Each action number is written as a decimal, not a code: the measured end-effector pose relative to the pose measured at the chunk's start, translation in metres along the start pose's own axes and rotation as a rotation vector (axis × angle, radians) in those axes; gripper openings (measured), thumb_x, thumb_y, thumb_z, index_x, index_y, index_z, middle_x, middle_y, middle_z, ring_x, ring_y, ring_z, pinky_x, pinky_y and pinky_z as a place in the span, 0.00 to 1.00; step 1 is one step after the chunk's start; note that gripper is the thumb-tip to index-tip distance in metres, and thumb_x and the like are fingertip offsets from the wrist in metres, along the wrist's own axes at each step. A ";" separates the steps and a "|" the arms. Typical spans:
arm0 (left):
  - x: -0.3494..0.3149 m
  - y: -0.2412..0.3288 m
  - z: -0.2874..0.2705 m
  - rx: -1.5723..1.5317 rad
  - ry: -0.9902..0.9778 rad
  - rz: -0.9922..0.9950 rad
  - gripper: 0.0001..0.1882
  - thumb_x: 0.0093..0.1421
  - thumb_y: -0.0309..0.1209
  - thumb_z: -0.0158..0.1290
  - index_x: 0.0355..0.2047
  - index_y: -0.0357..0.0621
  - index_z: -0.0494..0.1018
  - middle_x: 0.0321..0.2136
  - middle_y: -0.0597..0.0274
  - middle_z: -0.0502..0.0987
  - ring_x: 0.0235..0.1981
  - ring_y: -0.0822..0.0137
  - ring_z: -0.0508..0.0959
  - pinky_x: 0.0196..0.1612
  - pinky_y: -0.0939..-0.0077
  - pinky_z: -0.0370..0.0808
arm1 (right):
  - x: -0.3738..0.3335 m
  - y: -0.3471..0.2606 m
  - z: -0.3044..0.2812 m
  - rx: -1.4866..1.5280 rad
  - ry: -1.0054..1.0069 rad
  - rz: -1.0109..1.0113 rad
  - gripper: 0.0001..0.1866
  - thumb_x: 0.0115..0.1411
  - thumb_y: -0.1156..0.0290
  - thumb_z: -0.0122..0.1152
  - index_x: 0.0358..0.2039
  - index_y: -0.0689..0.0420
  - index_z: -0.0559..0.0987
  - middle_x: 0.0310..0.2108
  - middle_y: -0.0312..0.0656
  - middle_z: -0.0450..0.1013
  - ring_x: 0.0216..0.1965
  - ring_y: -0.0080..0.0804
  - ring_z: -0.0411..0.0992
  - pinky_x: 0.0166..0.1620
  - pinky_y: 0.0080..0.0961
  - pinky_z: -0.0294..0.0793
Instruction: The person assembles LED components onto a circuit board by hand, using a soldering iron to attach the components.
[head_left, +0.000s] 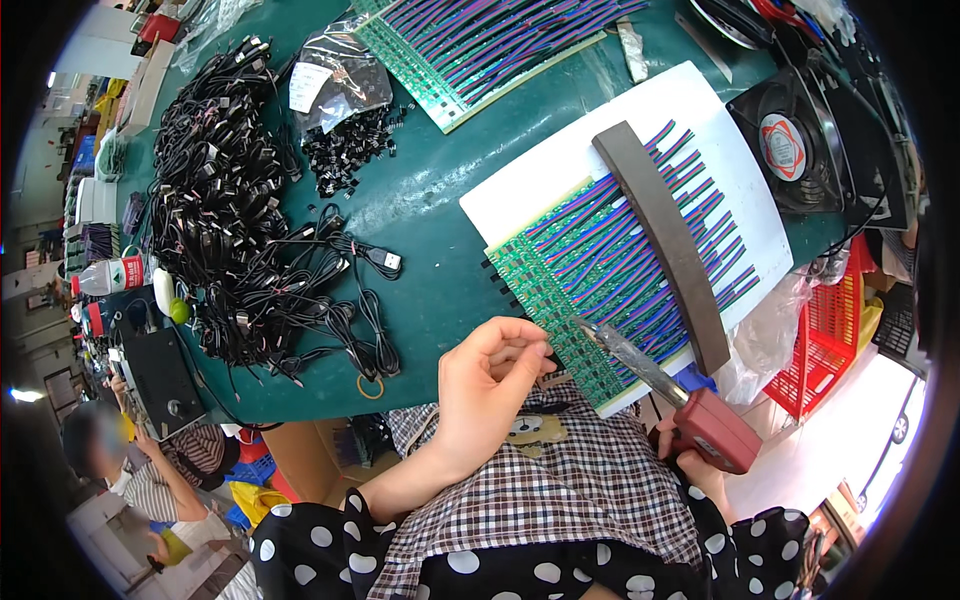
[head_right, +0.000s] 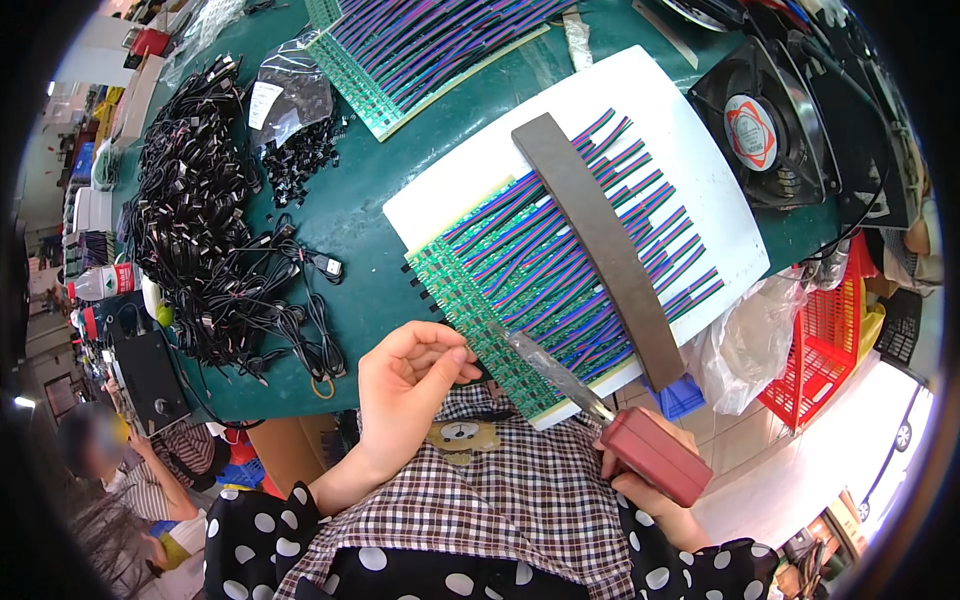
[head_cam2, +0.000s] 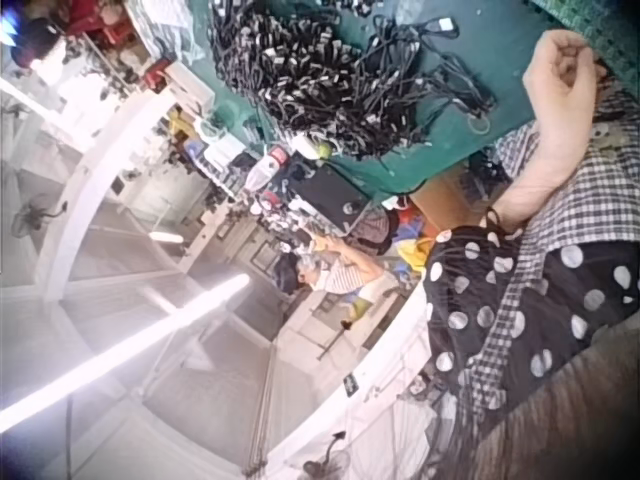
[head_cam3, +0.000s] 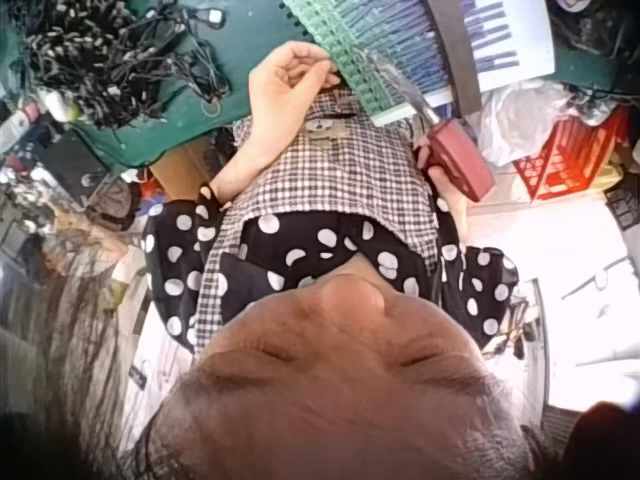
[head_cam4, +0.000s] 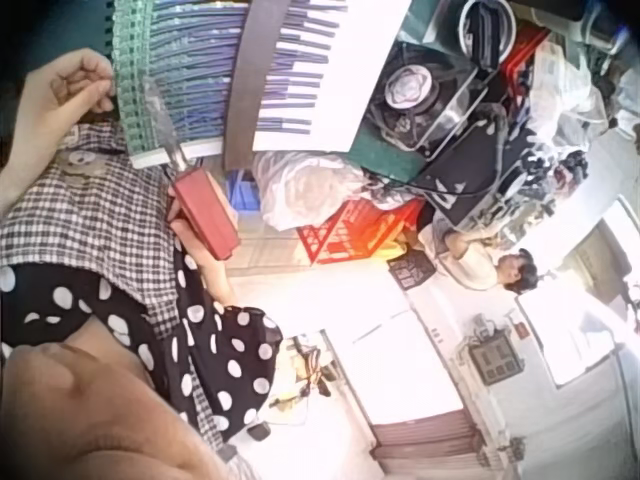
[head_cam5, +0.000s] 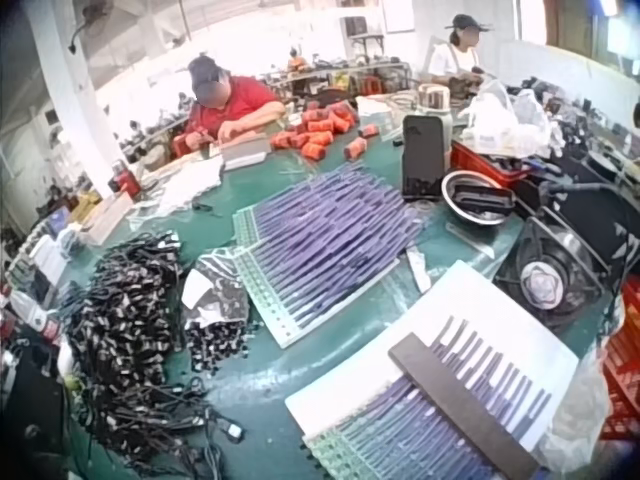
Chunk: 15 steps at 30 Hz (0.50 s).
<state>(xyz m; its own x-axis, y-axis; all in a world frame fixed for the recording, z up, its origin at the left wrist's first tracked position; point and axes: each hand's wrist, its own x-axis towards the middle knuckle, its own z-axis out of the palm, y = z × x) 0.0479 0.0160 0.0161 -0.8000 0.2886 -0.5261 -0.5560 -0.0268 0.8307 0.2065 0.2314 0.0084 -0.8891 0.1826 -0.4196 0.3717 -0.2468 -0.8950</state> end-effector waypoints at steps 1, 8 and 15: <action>0.002 0.002 -0.001 0.042 0.007 0.004 0.05 0.59 0.17 0.48 0.36 0.30 0.69 0.31 0.56 0.76 0.32 0.69 0.78 0.38 0.79 0.76 | -0.001 -0.002 0.002 -0.033 -0.005 -0.017 0.29 0.43 0.57 0.71 0.37 0.68 0.73 0.26 0.42 0.74 0.21 0.24 0.72 0.26 0.17 0.68; 0.007 -0.006 0.005 0.029 0.042 0.119 0.10 0.57 0.16 0.48 0.39 0.36 0.61 0.27 0.61 0.74 0.31 0.76 0.76 0.33 0.84 0.74 | -0.001 0.010 -0.011 -0.152 -0.091 -0.058 0.27 0.40 0.61 0.70 0.37 0.66 0.74 0.22 0.37 0.73 0.20 0.25 0.72 0.26 0.18 0.68; 0.013 -0.002 -0.004 0.163 -0.053 0.046 0.14 0.57 0.15 0.46 0.39 0.42 0.55 0.31 0.61 0.72 0.33 0.75 0.74 0.35 0.83 0.73 | -0.005 0.022 -0.019 -0.326 -0.061 -0.152 0.33 0.41 0.59 0.70 0.44 0.66 0.72 0.25 0.41 0.75 0.23 0.30 0.74 0.29 0.22 0.71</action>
<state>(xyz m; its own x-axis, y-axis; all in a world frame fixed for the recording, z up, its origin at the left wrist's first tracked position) 0.0377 0.0157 0.0066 -0.8083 0.3411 -0.4799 -0.4716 0.1128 0.8746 0.2239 0.2428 -0.0118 -0.9514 0.1346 -0.2769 0.2908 0.0970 -0.9519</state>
